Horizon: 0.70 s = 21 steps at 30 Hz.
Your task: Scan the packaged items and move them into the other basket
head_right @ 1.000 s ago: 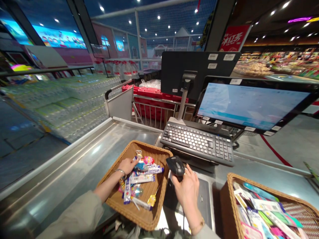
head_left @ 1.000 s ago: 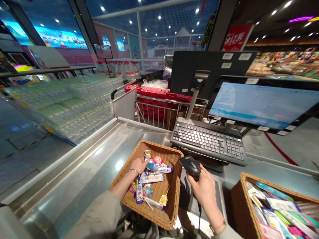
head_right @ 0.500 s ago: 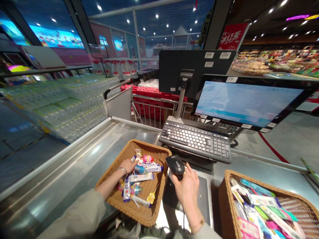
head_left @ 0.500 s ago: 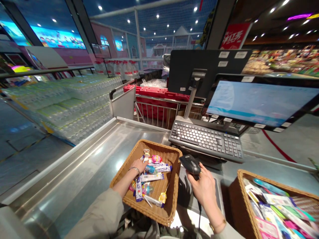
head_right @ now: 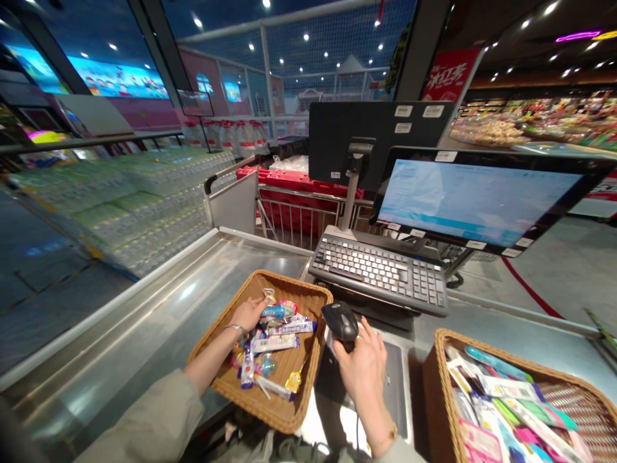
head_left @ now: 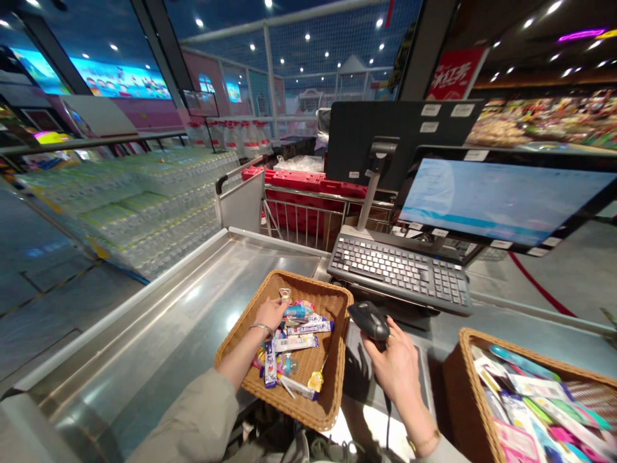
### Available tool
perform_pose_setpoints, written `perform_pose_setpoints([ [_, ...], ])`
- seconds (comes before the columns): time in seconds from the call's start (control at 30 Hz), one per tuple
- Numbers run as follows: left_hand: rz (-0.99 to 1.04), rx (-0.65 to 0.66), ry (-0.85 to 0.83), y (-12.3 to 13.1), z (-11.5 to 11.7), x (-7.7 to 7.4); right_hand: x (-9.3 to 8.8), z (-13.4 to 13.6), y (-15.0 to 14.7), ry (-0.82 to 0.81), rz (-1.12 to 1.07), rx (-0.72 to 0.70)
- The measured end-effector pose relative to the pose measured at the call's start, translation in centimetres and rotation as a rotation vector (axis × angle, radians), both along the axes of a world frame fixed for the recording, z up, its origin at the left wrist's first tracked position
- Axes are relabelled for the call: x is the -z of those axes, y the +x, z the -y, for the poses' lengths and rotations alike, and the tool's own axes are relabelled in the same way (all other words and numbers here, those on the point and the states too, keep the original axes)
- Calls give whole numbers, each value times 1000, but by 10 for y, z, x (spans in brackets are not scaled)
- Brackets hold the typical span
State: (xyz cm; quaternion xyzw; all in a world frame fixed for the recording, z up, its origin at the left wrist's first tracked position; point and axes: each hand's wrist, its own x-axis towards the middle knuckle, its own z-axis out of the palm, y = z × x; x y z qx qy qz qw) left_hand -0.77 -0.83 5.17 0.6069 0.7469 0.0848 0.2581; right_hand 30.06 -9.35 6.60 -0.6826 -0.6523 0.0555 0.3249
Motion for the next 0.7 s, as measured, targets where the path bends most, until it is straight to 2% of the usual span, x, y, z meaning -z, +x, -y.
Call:
perform_pose_setpoints([
  [0.13, -8, 29, 56, 10, 4, -2, 1, 3, 0, 4, 2, 1],
  [0.27, -40, 23, 22, 16, 7, 8, 1, 7, -1, 2, -9, 5],
  [0.4, -115, -48, -67, 12, 5, 17, 0, 12, -1, 1, -28, 12],
  [0.53, -206, -113, -94, 6, 1, 17, 0, 18, 0, -7, -38, 26],
  [0.7, -258, -102, -89, 3, -7, 17, 3, 23, 2, -9, -41, 42],
])
